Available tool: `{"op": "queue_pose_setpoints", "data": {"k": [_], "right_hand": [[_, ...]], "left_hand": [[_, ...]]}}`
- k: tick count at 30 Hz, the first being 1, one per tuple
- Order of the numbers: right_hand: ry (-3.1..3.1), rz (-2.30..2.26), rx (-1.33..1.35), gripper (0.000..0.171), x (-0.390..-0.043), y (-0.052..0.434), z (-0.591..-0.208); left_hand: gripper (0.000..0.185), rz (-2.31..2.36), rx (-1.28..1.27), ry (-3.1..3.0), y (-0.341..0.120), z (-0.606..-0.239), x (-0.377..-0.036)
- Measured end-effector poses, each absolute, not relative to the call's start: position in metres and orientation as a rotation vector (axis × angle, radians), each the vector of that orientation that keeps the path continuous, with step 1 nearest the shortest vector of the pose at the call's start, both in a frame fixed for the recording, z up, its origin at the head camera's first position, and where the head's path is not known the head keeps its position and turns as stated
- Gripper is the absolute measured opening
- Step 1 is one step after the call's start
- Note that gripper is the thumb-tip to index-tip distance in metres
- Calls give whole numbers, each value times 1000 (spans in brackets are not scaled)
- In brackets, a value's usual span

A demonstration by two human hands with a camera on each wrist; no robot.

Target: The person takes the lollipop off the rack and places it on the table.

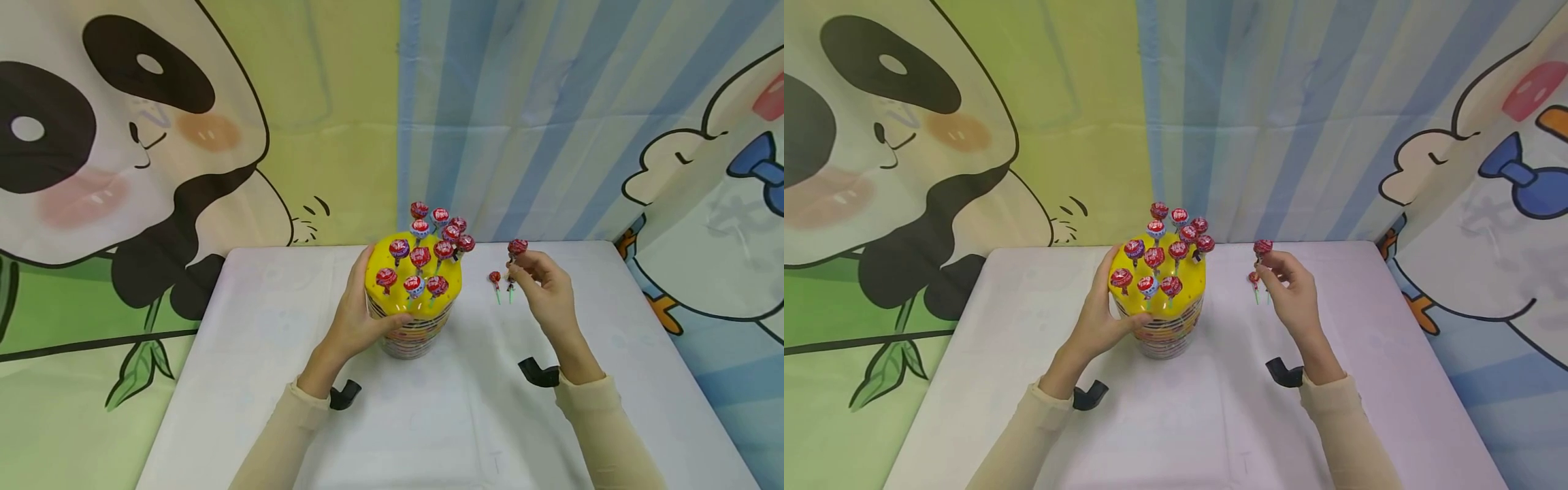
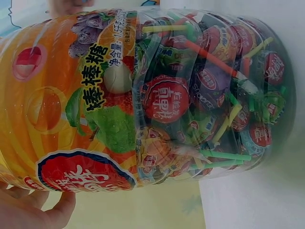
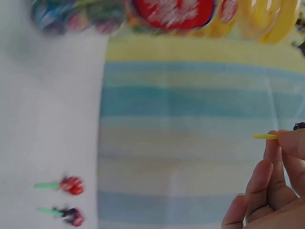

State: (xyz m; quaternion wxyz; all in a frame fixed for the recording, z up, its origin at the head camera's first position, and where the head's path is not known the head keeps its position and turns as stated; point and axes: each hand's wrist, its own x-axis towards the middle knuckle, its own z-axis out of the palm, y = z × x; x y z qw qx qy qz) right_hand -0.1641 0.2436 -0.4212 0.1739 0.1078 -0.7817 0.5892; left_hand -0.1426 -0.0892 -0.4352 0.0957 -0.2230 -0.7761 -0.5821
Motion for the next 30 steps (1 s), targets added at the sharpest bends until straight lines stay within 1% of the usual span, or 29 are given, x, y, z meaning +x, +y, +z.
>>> {"op": "queue_pose_setpoints", "data": {"k": [5,13,16,23,30], "right_hand": [[-2354,1665,56,29,-180,269,-448],[-2509,1652,-213,37,-198,300,-484],[-2594,1614,-322,38,-202,307,-494],[-2789,1459,-528,35,-218,319,-511],[-2867,1395,-644,35,-230,323,-523]], "left_hand": [[111,-1737,-654,-2309,-89,-434,-142],[110,-1769,-642,-2314,-90,-432,-140],[109,-1793,-631,-2323,-90,-430,-139],[114,-1834,-617,-2330,-90,-431,-139],[115,-1833,-649,-2308,-90,-433,-142]]}}
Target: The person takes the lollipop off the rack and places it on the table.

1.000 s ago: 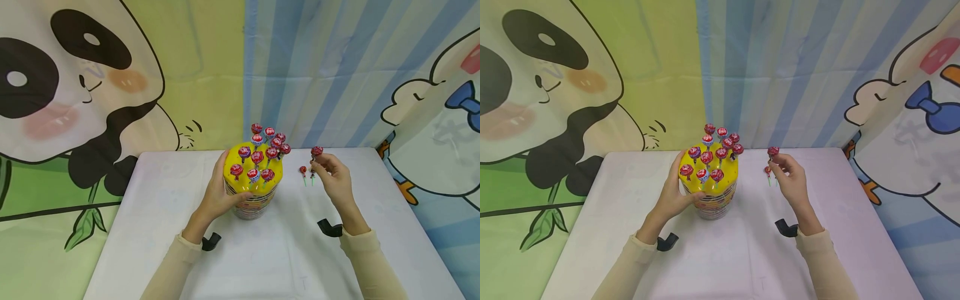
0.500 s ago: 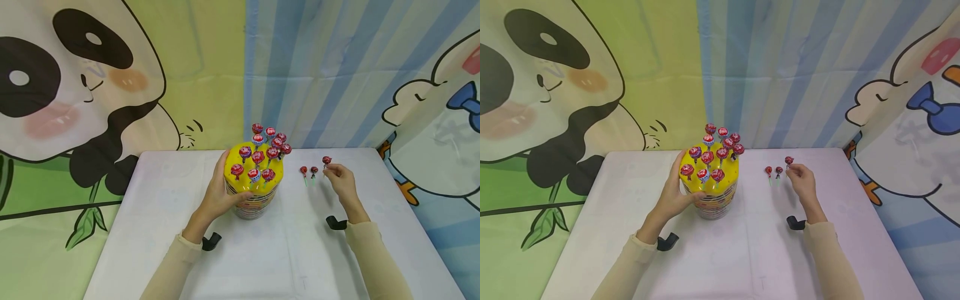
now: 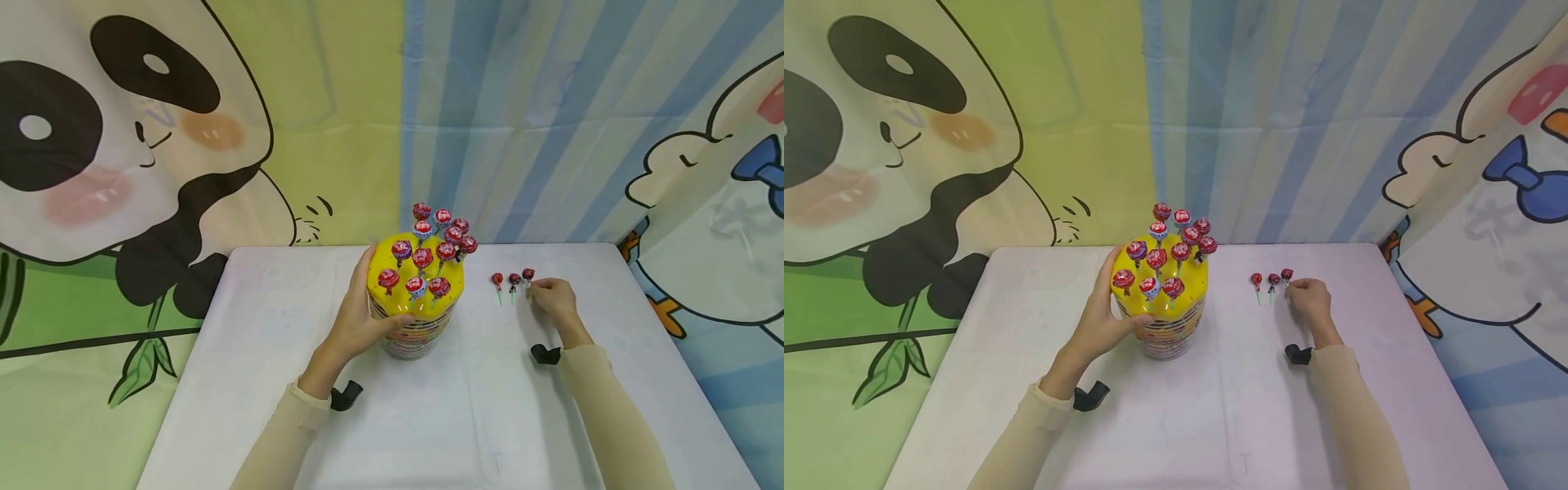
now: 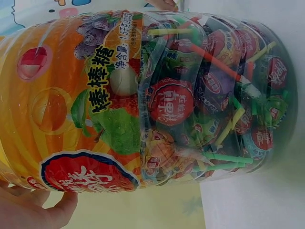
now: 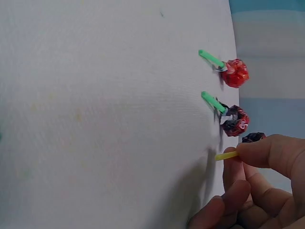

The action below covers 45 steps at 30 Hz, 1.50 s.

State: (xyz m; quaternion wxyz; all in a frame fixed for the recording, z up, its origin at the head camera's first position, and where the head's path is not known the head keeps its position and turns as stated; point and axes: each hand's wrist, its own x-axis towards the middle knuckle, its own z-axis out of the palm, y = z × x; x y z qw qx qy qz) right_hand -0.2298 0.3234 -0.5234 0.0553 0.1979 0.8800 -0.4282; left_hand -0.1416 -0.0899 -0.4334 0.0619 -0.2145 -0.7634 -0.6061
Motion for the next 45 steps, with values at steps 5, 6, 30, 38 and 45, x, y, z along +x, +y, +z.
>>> {"op": "queue_pose_setpoints", "data": {"k": [5,6,30,38,45], "right_hand": [[2676,-1264,623,35,-232,323,-530],[2680,-1258,623,35,-232,323,-531],[2775,-1168,498,34,-228,319,-530],[2773,-1450,387,38,-210,300,-507],[2719,-1856,29,32,-180,256,-463]], "left_hand": [[112,-1819,-665,-2292,-89,-432,-140],[112,-1817,-671,-2286,-89,-432,-141],[112,-1817,-657,-2286,-90,-434,-141],[114,-1826,-646,-2304,-89,-428,-138],[113,-1819,-659,-2297,-89,-425,-136]]}}
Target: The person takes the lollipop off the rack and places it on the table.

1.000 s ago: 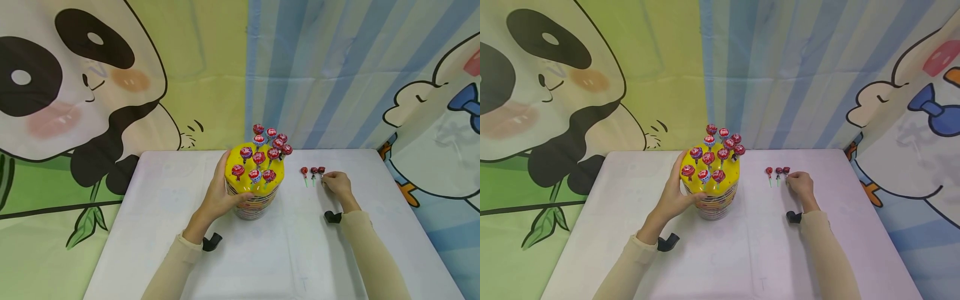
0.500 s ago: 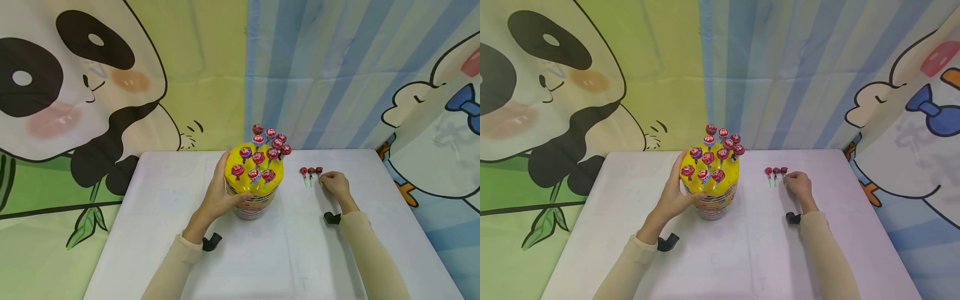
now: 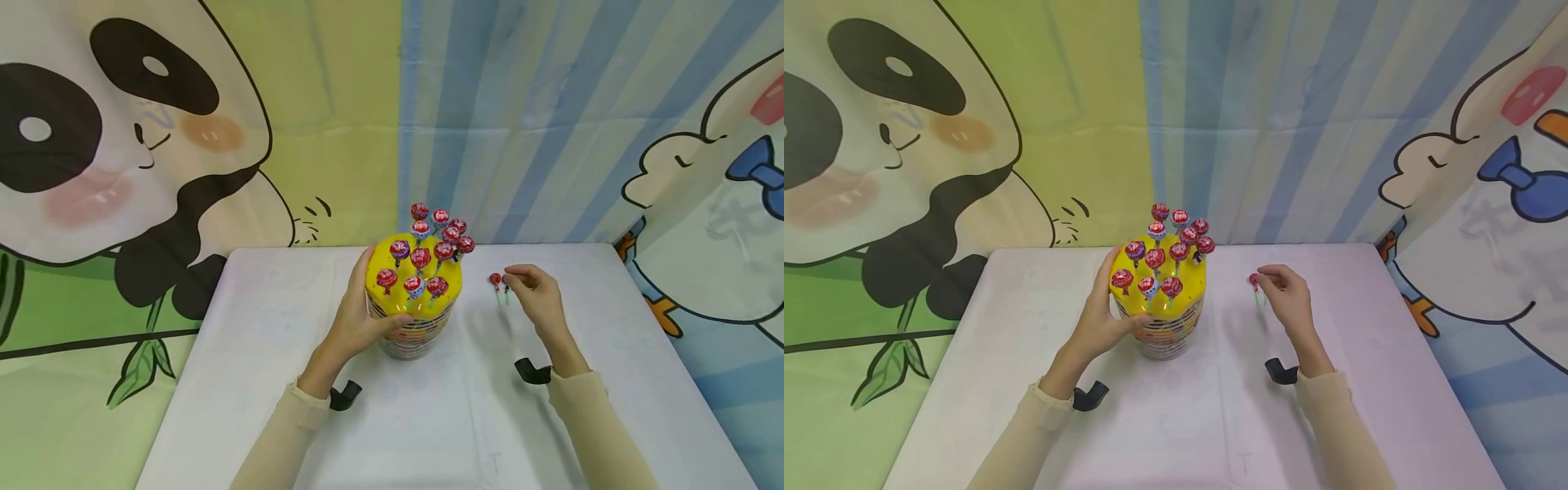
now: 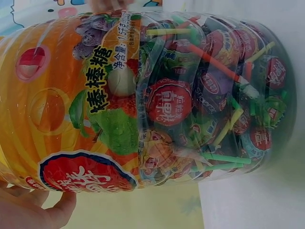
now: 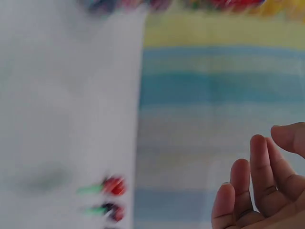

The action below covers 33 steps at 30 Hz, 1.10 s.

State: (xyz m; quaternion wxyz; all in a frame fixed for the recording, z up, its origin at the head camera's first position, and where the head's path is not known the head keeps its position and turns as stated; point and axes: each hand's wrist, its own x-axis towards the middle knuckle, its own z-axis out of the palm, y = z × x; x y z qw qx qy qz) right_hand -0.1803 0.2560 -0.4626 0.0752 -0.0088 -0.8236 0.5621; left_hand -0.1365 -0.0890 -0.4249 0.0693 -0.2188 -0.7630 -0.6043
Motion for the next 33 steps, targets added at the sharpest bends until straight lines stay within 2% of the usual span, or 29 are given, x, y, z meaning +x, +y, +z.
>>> {"op": "queue_pose_setpoints", "data": {"k": [6,14,22,33], "right_hand": [[-2218,1805,387,19,-144,213,-418],[-2046,1852,769,27,-112,178,-387],[-2086,1788,867,34,-107,158,-386],[-2120,1695,861,29,-107,145,-385]], "left_hand": [[112,-1791,-669,-2274,-89,-432,-141],[113,-1806,-685,-2249,-88,-434,-142],[112,-1807,-707,-2237,-87,-435,-144],[111,-1786,-686,-2248,-88,-437,-142]]}}
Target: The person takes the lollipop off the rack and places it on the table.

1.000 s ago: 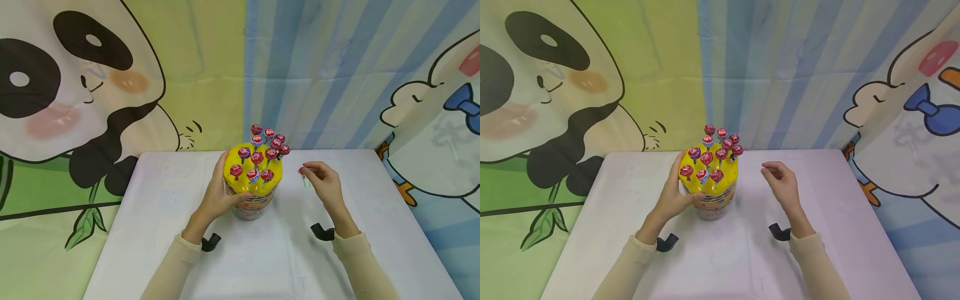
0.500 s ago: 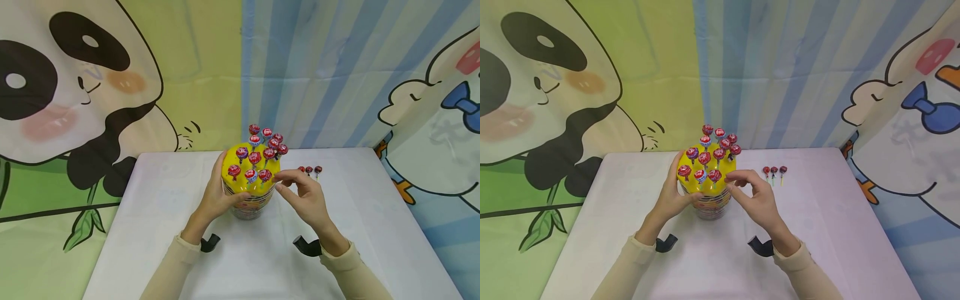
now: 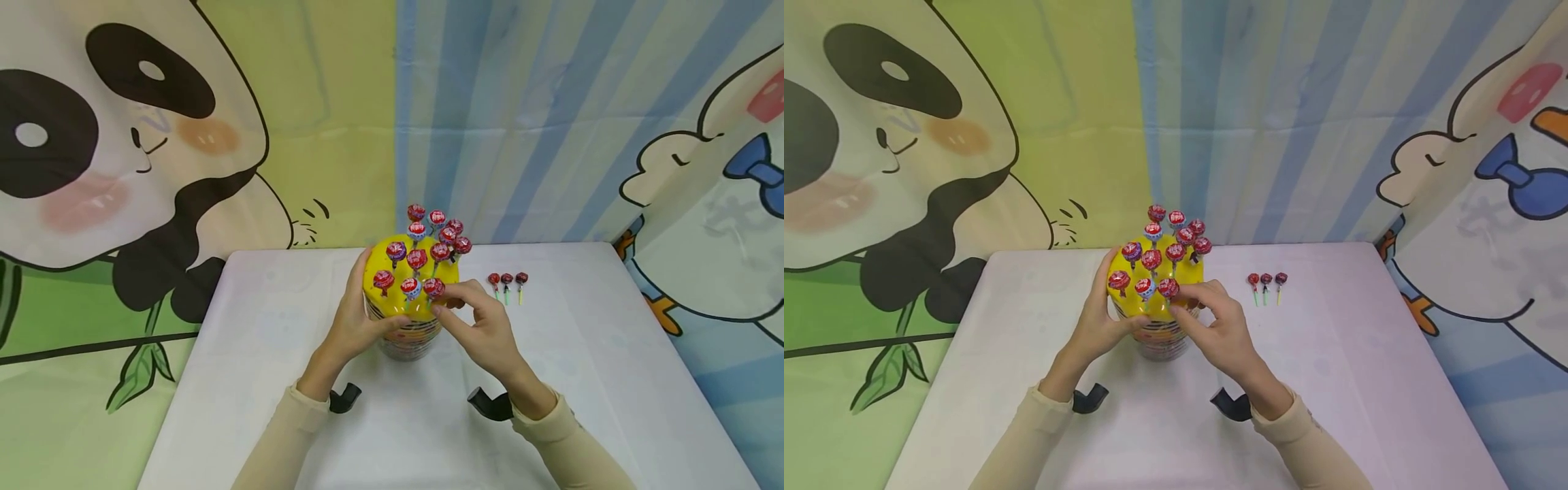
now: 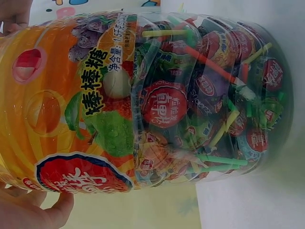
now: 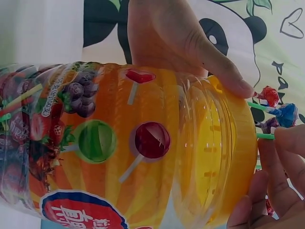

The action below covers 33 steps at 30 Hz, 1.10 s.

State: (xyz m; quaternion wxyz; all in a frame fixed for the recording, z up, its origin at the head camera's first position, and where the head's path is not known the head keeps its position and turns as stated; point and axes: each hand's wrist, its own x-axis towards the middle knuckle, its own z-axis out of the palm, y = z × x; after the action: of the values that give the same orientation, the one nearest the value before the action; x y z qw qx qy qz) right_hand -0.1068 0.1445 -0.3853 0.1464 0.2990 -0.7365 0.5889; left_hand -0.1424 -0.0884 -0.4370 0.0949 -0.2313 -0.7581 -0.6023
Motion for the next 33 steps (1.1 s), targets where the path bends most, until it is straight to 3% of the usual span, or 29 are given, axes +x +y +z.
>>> {"op": "queue_pose_setpoints", "data": {"k": [33], "right_hand": [[-2188,1600,840,26,-107,139,-384]], "left_hand": [[115,-1820,-659,-2263,-87,-424,-135]]}}
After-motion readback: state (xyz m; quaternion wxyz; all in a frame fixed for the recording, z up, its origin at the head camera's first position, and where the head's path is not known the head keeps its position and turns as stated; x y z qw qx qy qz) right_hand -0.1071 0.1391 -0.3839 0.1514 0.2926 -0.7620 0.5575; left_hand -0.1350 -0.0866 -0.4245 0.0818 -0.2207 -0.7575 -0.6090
